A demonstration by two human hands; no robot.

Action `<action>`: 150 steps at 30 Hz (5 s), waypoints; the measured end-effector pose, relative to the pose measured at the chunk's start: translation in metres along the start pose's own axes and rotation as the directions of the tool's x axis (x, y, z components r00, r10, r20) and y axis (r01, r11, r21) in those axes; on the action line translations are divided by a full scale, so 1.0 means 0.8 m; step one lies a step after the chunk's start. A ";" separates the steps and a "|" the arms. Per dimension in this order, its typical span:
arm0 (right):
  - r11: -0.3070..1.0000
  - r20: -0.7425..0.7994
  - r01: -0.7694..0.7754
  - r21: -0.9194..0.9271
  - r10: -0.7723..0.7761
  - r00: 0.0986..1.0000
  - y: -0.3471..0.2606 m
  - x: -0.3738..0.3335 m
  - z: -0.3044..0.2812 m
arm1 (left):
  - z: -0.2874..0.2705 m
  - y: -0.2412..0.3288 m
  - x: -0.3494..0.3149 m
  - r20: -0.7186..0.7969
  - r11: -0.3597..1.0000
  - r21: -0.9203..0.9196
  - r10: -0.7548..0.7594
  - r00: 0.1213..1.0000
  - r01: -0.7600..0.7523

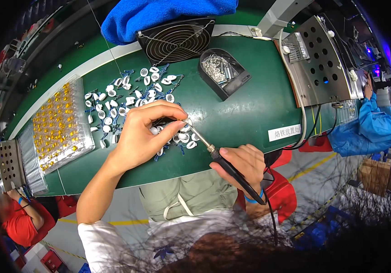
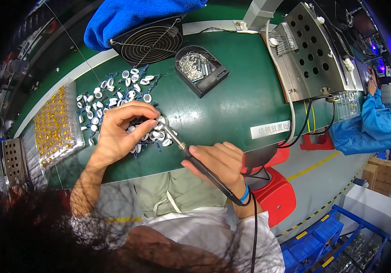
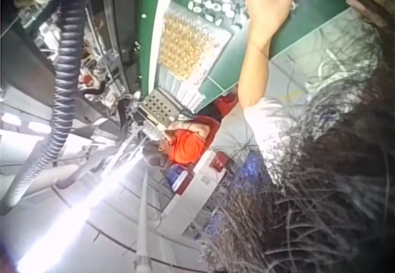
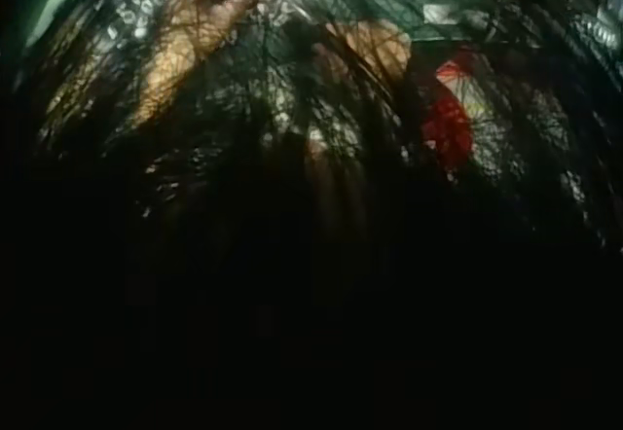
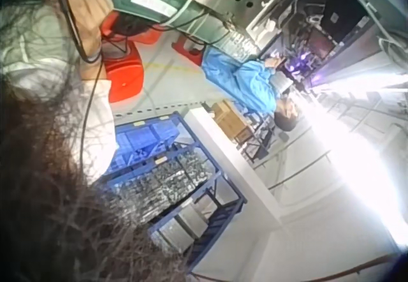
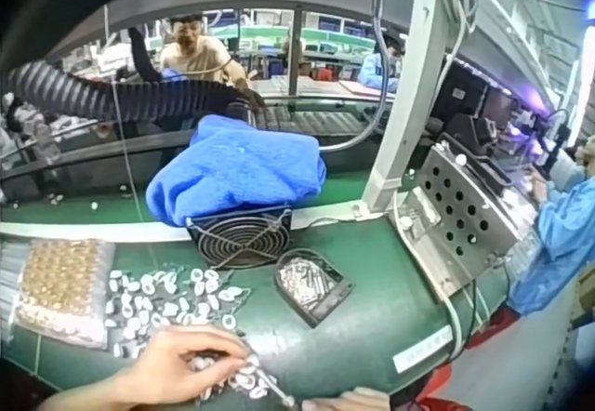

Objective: Soldering small electronic components onto a printed circuit board at a workstation.

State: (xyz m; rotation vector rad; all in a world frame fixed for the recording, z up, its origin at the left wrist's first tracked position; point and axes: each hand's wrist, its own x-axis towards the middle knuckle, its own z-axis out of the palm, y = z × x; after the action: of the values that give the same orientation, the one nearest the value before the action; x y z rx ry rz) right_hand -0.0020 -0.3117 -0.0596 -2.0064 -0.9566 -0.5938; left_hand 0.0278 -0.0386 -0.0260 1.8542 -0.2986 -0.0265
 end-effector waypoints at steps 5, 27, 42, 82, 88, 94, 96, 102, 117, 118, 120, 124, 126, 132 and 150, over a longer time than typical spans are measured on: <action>1.000 0.008 -0.001 0.012 0.001 1.000 0.001 0.001 0.000 | 0.001 -0.003 0.001 -0.001 0.999 0.025 0.020 1.000 -0.020; 0.989 -0.017 -0.071 0.133 0.074 0.997 0.005 0.001 -0.007 | 0.008 0.007 -0.004 -0.025 0.983 -0.168 -0.078 0.997 0.073; 0.993 0.040 -0.058 0.101 0.054 0.998 0.002 0.005 -0.007 | 0.009 0.009 -0.003 -0.037 0.996 0.058 0.064 0.997 -0.062; 0.993 0.023 -0.069 0.098 0.067 0.997 0.002 0.007 -0.006 | 0.006 0.010 -0.001 -0.008 0.971 0.188 0.152 0.988 -0.148; 0.993 0.025 -0.068 0.093 0.066 0.997 0.002 0.004 -0.006 | 0.007 0.011 -0.003 -0.006 0.977 0.171 0.127 0.992 -0.125; 0.993 0.035 -0.077 0.084 0.075 0.997 0.001 0.005 -0.007 | 0.006 0.013 -0.002 0.009 0.977 0.171 0.130 0.991 -0.130; 0.993 0.039 -0.082 0.087 0.078 0.996 0.001 0.004 -0.006 | 0.006 0.012 -0.002 0.011 0.979 0.161 0.126 0.992 -0.126; 0.991 0.041 -0.086 0.099 0.082 0.996 0.002 0.004 -0.007 | 0.004 0.014 -0.002 0.018 0.982 0.146 0.116 0.993 -0.118; 0.992 0.041 -0.083 0.093 0.079 0.996 0.002 0.005 -0.006 | 0.007 0.014 -0.002 0.016 0.976 0.177 0.129 0.991 -0.130; 0.992 0.036 -0.080 0.099 0.077 0.996 0.002 0.005 -0.006 | 0.008 0.014 -0.002 0.014 0.977 0.172 0.126 0.992 -0.126; 0.991 0.031 -0.077 0.106 0.074 0.997 0.001 0.005 -0.007 | 0.008 0.013 -0.003 0.011 0.979 0.165 0.122 0.992 -0.122; 0.989 0.041 -0.082 0.122 0.077 0.996 0.002 0.002 -0.009 | 0.009 0.013 -0.004 0.011 0.981 0.158 0.113 0.994 -0.113; 0.986 0.037 -0.087 0.140 0.082 0.996 0.004 0.003 -0.008 | 0.008 0.011 -0.003 0.012 0.982 0.153 0.111 0.994 -0.111; 0.992 0.022 -0.048 0.114 0.045 0.999 0.007 0.008 -0.013 | 0.007 0.013 0.004 0.015 0.977 0.168 0.128 0.992 -0.128; 0.956 -0.192 -0.255 0.143 0.279 0.941 0.020 0.021 0.014 | -0.147 0.025 -0.023 -0.246 0.955 0.288 0.140 0.959 -0.066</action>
State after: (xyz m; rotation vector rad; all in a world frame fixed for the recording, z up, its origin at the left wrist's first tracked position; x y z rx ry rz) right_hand 0.0213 -0.3018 -0.0617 -1.8842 -0.5651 -0.5718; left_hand 0.0257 0.0703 0.0262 2.0887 -0.2207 0.3500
